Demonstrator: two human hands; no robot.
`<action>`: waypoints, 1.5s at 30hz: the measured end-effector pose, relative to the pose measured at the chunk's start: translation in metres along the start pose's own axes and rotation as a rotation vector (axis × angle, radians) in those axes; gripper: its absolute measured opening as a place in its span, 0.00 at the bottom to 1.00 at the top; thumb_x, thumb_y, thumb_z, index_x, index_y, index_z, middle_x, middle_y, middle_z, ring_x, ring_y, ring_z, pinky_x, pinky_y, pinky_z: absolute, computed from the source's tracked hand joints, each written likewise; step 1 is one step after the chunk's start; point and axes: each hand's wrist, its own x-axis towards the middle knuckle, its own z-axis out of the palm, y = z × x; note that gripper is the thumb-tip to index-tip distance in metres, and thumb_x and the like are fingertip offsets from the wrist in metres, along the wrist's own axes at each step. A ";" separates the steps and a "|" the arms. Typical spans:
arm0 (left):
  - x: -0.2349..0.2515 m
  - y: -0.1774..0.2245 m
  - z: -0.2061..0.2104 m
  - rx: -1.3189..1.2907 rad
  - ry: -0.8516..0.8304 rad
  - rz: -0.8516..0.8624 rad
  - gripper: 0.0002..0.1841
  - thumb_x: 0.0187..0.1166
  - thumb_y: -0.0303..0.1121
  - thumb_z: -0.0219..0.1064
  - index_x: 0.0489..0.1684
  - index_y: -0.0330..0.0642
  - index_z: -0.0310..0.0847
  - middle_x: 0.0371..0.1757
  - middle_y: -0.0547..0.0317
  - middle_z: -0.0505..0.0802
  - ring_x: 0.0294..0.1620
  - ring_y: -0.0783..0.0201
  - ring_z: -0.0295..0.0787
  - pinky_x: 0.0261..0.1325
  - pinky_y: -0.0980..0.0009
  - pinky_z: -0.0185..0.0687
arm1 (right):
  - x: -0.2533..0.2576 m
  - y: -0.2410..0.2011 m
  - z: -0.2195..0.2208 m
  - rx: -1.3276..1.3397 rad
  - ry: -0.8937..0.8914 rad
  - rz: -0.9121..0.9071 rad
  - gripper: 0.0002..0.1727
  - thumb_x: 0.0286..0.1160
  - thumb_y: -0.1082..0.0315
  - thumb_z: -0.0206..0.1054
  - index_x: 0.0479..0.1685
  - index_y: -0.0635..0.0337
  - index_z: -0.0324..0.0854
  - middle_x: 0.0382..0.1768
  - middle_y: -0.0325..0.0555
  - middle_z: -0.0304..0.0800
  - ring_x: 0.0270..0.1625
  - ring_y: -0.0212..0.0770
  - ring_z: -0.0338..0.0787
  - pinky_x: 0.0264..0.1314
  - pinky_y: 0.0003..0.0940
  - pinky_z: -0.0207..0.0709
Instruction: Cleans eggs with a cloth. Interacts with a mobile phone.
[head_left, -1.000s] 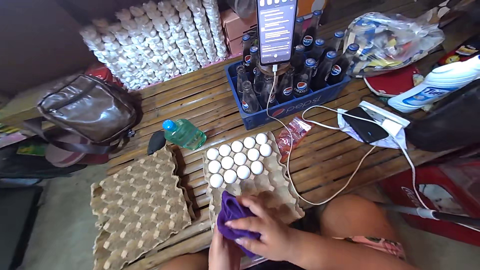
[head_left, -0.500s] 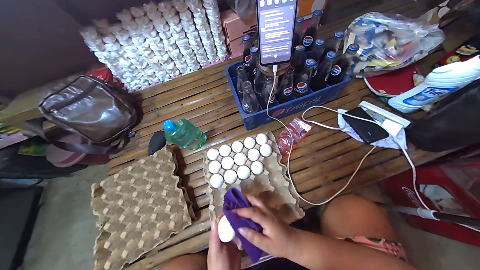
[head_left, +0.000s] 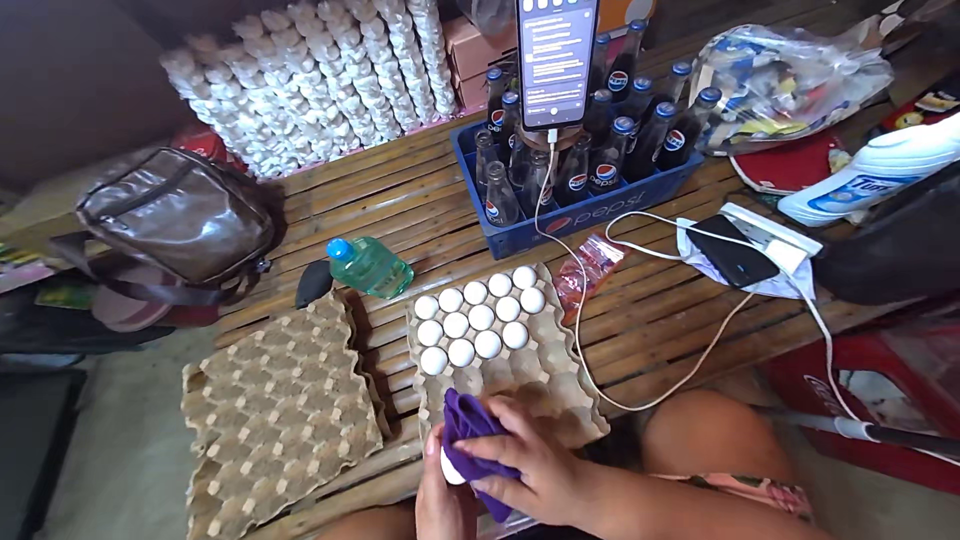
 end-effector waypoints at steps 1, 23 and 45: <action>0.000 0.000 0.001 0.010 0.015 0.003 0.25 0.94 0.45 0.28 0.60 0.46 0.73 0.46 0.71 0.94 0.51 0.75 0.91 0.60 0.71 0.87 | 0.000 0.001 0.001 -0.016 -0.009 -0.031 0.18 0.85 0.52 0.63 0.65 0.46 0.86 0.72 0.61 0.78 0.79 0.50 0.76 0.83 0.44 0.69; -0.002 -0.010 -0.008 0.100 -0.143 -0.057 0.30 0.85 0.62 0.53 0.67 0.45 0.74 0.54 0.70 0.92 0.57 0.73 0.89 0.65 0.67 0.86 | 0.003 0.000 -0.005 0.059 0.056 0.122 0.21 0.86 0.52 0.62 0.69 0.51 0.84 0.71 0.58 0.80 0.75 0.43 0.80 0.77 0.38 0.75; -0.005 -0.011 -0.011 0.200 -0.205 0.037 0.24 0.92 0.54 0.44 0.58 0.43 0.75 0.45 0.68 0.90 0.42 0.76 0.88 0.48 0.75 0.87 | 0.008 0.003 -0.002 0.056 0.191 0.130 0.24 0.81 0.54 0.68 0.66 0.61 0.74 0.65 0.57 0.80 0.73 0.38 0.79 0.76 0.33 0.75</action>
